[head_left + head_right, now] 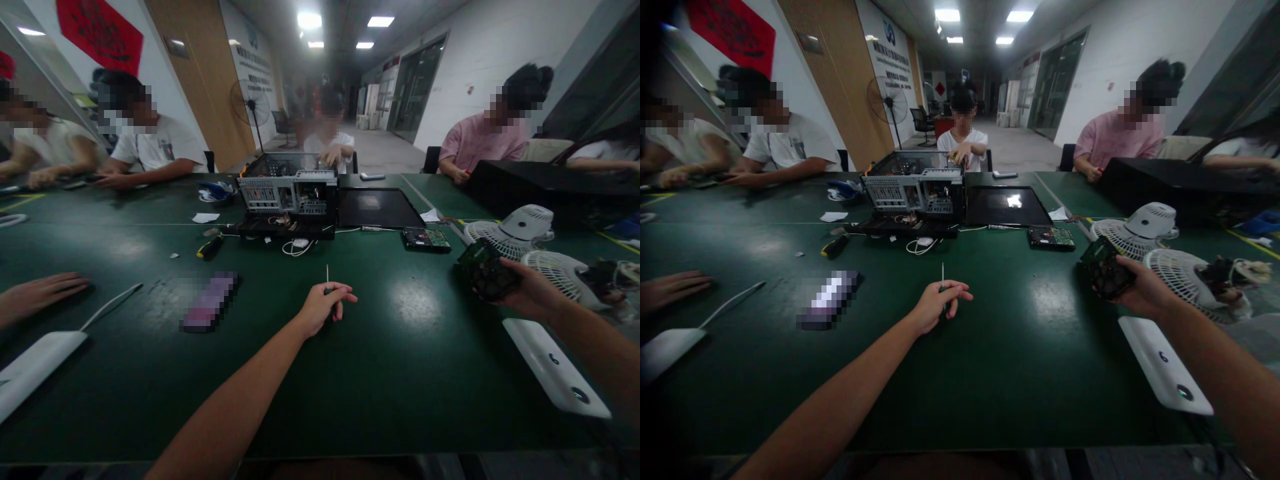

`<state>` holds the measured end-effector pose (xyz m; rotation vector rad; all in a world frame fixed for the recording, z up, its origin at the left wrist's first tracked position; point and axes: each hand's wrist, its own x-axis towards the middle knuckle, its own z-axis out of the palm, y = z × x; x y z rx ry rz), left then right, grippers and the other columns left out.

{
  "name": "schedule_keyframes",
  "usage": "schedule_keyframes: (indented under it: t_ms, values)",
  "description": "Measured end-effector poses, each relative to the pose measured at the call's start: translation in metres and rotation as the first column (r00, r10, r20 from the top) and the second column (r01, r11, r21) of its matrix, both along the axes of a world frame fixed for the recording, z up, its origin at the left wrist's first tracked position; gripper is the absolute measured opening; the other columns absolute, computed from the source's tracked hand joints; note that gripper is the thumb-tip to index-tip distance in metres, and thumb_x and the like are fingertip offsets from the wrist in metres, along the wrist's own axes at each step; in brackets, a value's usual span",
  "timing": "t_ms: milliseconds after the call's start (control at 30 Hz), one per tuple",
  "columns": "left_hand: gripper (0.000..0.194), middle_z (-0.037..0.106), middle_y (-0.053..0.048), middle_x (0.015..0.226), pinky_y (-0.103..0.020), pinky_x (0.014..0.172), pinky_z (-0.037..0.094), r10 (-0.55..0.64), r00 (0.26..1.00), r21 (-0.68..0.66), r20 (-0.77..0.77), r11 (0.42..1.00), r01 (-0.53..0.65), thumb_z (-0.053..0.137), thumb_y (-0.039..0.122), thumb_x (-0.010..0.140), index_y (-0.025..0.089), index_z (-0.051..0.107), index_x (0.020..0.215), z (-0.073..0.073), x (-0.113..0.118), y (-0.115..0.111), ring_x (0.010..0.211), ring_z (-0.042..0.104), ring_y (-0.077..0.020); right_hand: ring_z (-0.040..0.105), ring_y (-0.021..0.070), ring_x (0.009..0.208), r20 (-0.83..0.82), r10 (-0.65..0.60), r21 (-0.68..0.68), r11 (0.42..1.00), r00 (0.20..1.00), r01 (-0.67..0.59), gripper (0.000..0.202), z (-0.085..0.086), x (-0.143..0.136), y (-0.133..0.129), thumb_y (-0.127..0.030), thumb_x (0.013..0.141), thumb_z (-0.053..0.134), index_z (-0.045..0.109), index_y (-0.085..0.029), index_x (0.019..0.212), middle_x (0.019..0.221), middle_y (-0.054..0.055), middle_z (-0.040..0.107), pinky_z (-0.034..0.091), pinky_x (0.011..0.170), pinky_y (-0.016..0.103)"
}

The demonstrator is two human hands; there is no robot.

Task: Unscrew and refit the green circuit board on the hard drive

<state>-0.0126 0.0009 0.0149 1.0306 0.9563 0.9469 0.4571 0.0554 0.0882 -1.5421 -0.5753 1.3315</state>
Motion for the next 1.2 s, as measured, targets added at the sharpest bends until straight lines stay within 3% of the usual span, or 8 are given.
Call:
schedule_keyframes:
  t_ms: [200, 333, 433, 533, 700, 833, 1000, 1200]
  values:
    - [0.023, 0.076, -0.017, 0.111, -0.022, 0.05, 0.049, 0.009, 0.997, 0.007, 0.076, 1.0, -0.01, 0.064, 0.028, 0.099, 0.011, 0.067, 0.114, -0.006, 0.001, 0.002, 0.057, 0.064, -0.01, 0.072, 0.0233, 0.079, 0.067, 0.023, -0.043, 0.999, 0.997, -0.02, 0.023, 0.007, -0.014, 0.009, -0.031, 0.094, 0.058, 0.072, -0.02, 0.108, 0.114, 0.023, 0.074, 0.052, 0.075, 0.045]
    - [0.023, 0.073, -0.019, 0.12, -0.031, 0.079, 0.062, 0.059, 0.973, -0.054, 0.224, 0.997, -0.048, 0.064, 0.02, 0.099, 0.011, 0.066, 0.119, -0.004, 0.001, 0.003, 0.091, 0.076, -0.0204, 0.072, 0.0239, 0.085, 0.054, 0.05, -0.013, 0.999, 0.997, -0.049, 0.022, 0.002, -0.028, 0.015, -0.03, 0.094, 0.058, 0.072, -0.023, 0.11, 0.111, 0.016, 0.076, 0.054, 0.078, 0.044]
    - [0.023, 0.07, -0.021, 0.127, -0.037, 0.102, 0.057, 0.142, 0.929, -0.147, 0.341, 0.984, -0.097, 0.064, 0.011, 0.097, 0.009, 0.064, 0.12, -0.005, 0.001, 0.006, 0.113, 0.072, -0.0253, 0.072, 0.0238, 0.085, 0.031, 0.066, -0.004, 0.998, 0.997, -0.066, 0.022, -0.001, -0.037, 0.017, -0.03, 0.095, 0.057, 0.072, -0.021, 0.108, 0.107, 0.014, 0.077, 0.056, 0.076, 0.042]
    - [0.023, 0.067, -0.021, 0.131, -0.04, 0.11, 0.052, 0.187, 0.905, -0.212, 0.383, 0.971, -0.112, 0.062, 0.009, 0.097, 0.01, 0.064, 0.12, -0.005, 0.0, 0.008, 0.121, 0.068, -0.0265, 0.071, 0.0223, 0.086, 0.011, 0.032, 0.036, 0.999, 0.999, -0.032, 0.023, 0.001, -0.05, 0.014, -0.031, 0.096, 0.054, 0.071, -0.02, 0.107, 0.114, 0.015, 0.075, 0.056, 0.073, 0.04]
    - [0.023, 0.066, -0.02, 0.135, -0.039, 0.113, 0.05, 0.175, 0.904, -0.227, 0.389, 0.97, -0.09, 0.06, 0.009, 0.098, 0.011, 0.065, 0.12, -0.003, -0.002, 0.008, 0.126, 0.065, -0.026, 0.07, 0.0199, 0.091, -0.064, -0.059, 0.156, 0.985, 0.996, 0.069, 0.026, 0.011, -0.092, -0.009, -0.037, 0.095, 0.055, 0.07, -0.024, 0.112, 0.137, 0.01, 0.066, 0.056, 0.073, 0.037]
    - [0.024, 0.065, -0.021, 0.135, -0.039, 0.114, 0.05, 0.177, 0.914, -0.223, 0.364, 0.97, -0.099, 0.061, 0.008, 0.097, 0.01, 0.065, 0.12, -0.001, 0.0, 0.008, 0.126, 0.065, -0.0261, 0.071, 0.029, 0.106, -0.193, 0.143, 0.212, 0.972, 0.971, -0.101, 0.04, 0.011, -0.142, -0.04, -0.048, 0.094, 0.055, 0.065, -0.028, 0.127, 0.139, 0.01, 0.066, 0.058, 0.087, 0.05]
    - [0.023, 0.068, -0.021, 0.129, -0.04, 0.109, 0.054, 0.152, 0.948, -0.165, 0.278, 0.98, -0.109, 0.063, 0.012, 0.098, 0.011, 0.064, 0.12, -0.003, 0.0, 0.008, 0.119, 0.069, -0.0253, 0.071, 0.0305, 0.114, -0.352, 0.433, 0.155, 0.901, 0.83, -0.404, 0.052, -0.015, -0.211, -0.063, -0.058, 0.099, 0.041, 0.058, -0.023, 0.133, 0.133, 0.014, 0.07, 0.055, 0.098, 0.054]
    - [0.023, 0.071, -0.02, 0.117, -0.036, 0.082, 0.064, 0.179, 0.984, -0.072, -0.012, 0.981, -0.18, 0.066, 0.026, 0.099, 0.009, 0.064, 0.116, -0.001, -0.02, 0.011, 0.097, 0.074, -0.0232, 0.072, 0.0208, 0.107, -0.427, 0.407, 0.184, 0.913, 0.808, -0.363, 0.026, -0.051, -0.27, -0.06, -0.039, 0.101, 0.055, 0.059, -0.022, 0.119, 0.12, 0.009, 0.073, 0.057, 0.099, 0.043]
